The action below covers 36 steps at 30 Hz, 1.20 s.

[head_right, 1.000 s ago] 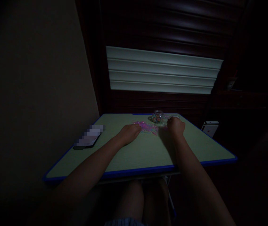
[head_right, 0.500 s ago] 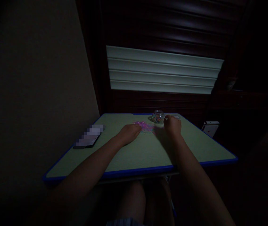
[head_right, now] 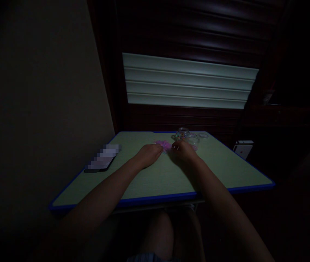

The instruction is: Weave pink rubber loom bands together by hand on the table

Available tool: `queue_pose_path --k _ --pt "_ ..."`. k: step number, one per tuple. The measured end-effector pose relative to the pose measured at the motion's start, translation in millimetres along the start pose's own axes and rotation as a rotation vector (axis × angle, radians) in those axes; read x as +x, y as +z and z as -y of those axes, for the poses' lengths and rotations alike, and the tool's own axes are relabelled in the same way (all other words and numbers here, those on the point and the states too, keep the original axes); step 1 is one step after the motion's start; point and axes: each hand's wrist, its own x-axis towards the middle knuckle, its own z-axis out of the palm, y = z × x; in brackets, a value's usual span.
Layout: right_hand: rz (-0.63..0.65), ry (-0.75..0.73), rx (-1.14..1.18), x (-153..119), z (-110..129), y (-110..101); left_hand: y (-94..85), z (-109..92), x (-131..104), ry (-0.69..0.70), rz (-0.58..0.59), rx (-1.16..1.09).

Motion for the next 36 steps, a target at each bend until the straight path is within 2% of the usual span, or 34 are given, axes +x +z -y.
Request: queue_pose_path --k 5,11,23,36 --pt "0.05 0.012 0.002 -0.8 -0.1 2.3 -0.2 0.7 0.2 0.017 0.014 0.014" --pt "0.176 0.004 -0.055 -1.3 1.0 2.8 1.7 0.6 -1.1 -0.003 0.012 0.007" --pt "0.137 0.085 -0.183 -2.6 -3.5 2.1 2.6 1.7 0.0 0.015 0.015 0.018" --pt "0.132 0.077 -0.223 -3.5 -8.4 2.0 1.6 0.9 -0.5 0.013 0.006 0.012"
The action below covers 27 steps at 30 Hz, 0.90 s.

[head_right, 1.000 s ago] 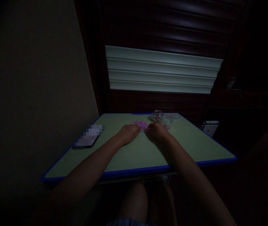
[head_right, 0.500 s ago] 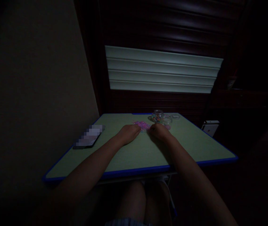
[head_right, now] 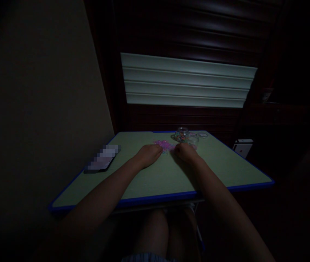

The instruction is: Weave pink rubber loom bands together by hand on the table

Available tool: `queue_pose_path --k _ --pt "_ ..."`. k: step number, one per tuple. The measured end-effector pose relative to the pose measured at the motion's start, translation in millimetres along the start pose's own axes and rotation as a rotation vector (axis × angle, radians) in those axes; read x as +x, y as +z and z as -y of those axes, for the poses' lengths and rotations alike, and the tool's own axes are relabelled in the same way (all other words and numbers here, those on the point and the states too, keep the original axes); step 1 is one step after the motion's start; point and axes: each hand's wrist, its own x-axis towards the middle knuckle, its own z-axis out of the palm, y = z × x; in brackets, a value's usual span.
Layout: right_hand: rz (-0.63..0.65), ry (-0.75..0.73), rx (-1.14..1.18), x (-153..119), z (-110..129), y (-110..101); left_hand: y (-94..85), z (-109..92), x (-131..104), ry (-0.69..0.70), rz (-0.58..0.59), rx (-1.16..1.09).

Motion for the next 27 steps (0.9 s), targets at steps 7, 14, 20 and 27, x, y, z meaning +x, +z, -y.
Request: queue_pose_path --k 7,14,20,27 --pt "0.018 0.046 -0.023 0.6 2.4 0.6 0.4 0.0 0.0 0.005 0.025 0.019" --pt "0.04 -0.004 0.005 1.2 3.0 0.3 -0.1 0.4 0.3 0.021 0.025 0.018" --pt "0.007 0.001 -0.001 1.3 1.2 1.5 0.3 0.1 -0.2 -0.002 0.016 0.008" --pt "-0.009 0.044 0.002 0.7 2.9 1.0 0.6 0.3 0.1 0.004 0.008 0.018"
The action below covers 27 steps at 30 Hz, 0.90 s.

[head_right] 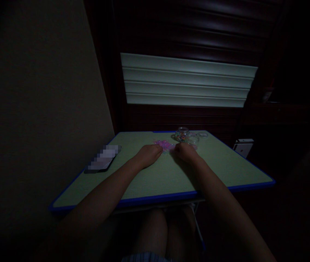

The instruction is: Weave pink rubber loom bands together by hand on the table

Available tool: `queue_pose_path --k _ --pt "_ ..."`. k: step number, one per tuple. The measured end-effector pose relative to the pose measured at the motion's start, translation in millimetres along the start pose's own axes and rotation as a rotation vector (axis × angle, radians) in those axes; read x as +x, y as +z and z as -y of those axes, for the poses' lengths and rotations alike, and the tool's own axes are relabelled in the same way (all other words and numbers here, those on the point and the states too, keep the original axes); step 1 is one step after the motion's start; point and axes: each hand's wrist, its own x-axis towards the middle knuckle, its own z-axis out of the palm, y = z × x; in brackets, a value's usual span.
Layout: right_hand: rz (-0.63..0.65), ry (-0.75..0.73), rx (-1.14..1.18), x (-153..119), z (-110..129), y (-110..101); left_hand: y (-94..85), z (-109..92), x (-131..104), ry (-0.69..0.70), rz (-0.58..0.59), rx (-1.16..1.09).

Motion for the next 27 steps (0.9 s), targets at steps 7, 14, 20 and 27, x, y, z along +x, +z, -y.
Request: queue_pose_path --k 7,14,20,27 --pt "-0.01 0.013 0.026 0 1 -1 1.0 0 0 -0.006 -0.007 0.002" --pt "-0.021 0.02 0.028 0 2 -2 -0.9 0 0 -0.012 0.017 -0.003" --pt "-0.062 -0.002 0.108 1 4 -3 -0.3 0 1 -0.007 0.005 -0.018" --pt "-0.077 -0.105 0.228 0 10 -7 -1.6 0 -1 -0.019 -0.042 -0.008"
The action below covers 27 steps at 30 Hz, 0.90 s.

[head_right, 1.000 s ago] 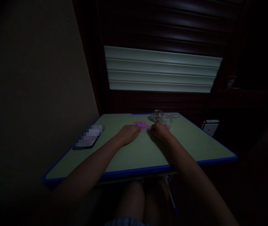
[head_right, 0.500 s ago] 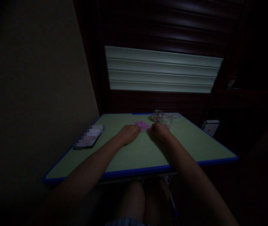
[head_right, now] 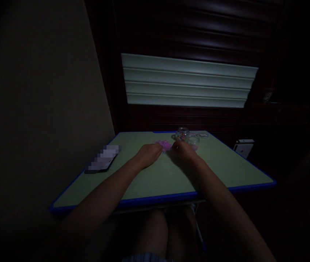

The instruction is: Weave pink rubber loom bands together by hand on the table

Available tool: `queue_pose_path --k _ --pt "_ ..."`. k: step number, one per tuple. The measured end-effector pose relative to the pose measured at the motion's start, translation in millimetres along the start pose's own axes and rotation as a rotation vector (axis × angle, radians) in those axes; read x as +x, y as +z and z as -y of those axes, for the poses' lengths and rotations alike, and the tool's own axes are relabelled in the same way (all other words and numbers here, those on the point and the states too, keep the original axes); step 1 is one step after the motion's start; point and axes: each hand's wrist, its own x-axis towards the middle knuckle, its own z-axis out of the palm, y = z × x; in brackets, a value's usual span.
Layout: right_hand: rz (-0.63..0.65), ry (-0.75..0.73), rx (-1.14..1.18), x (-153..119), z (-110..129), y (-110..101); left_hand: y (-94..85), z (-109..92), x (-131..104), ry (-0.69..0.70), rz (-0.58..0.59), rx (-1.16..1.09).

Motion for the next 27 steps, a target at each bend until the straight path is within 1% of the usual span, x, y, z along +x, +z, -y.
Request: queue_pose_path --k 4,7,12,20,27 --pt "-0.004 -0.065 0.041 1.3 -0.8 1.4 0.4 0.5 -0.3 -0.024 -0.008 -0.018" --pt "-0.007 -0.092 0.063 1.8 -1.5 2.7 1.5 0.6 -0.4 -0.012 -0.013 -0.028" --pt "-0.016 -0.144 0.097 1.8 0.1 3.0 3.4 0.3 0.2 -0.04 0.003 -0.013" --pt "-0.023 -0.135 0.115 0.2 5.5 0.3 4.8 0.8 0.7 -0.044 0.025 -0.01" --pt "-0.031 -0.133 0.156 1.6 5.0 2.3 3.1 0.6 1.5 -0.021 0.048 -0.022"
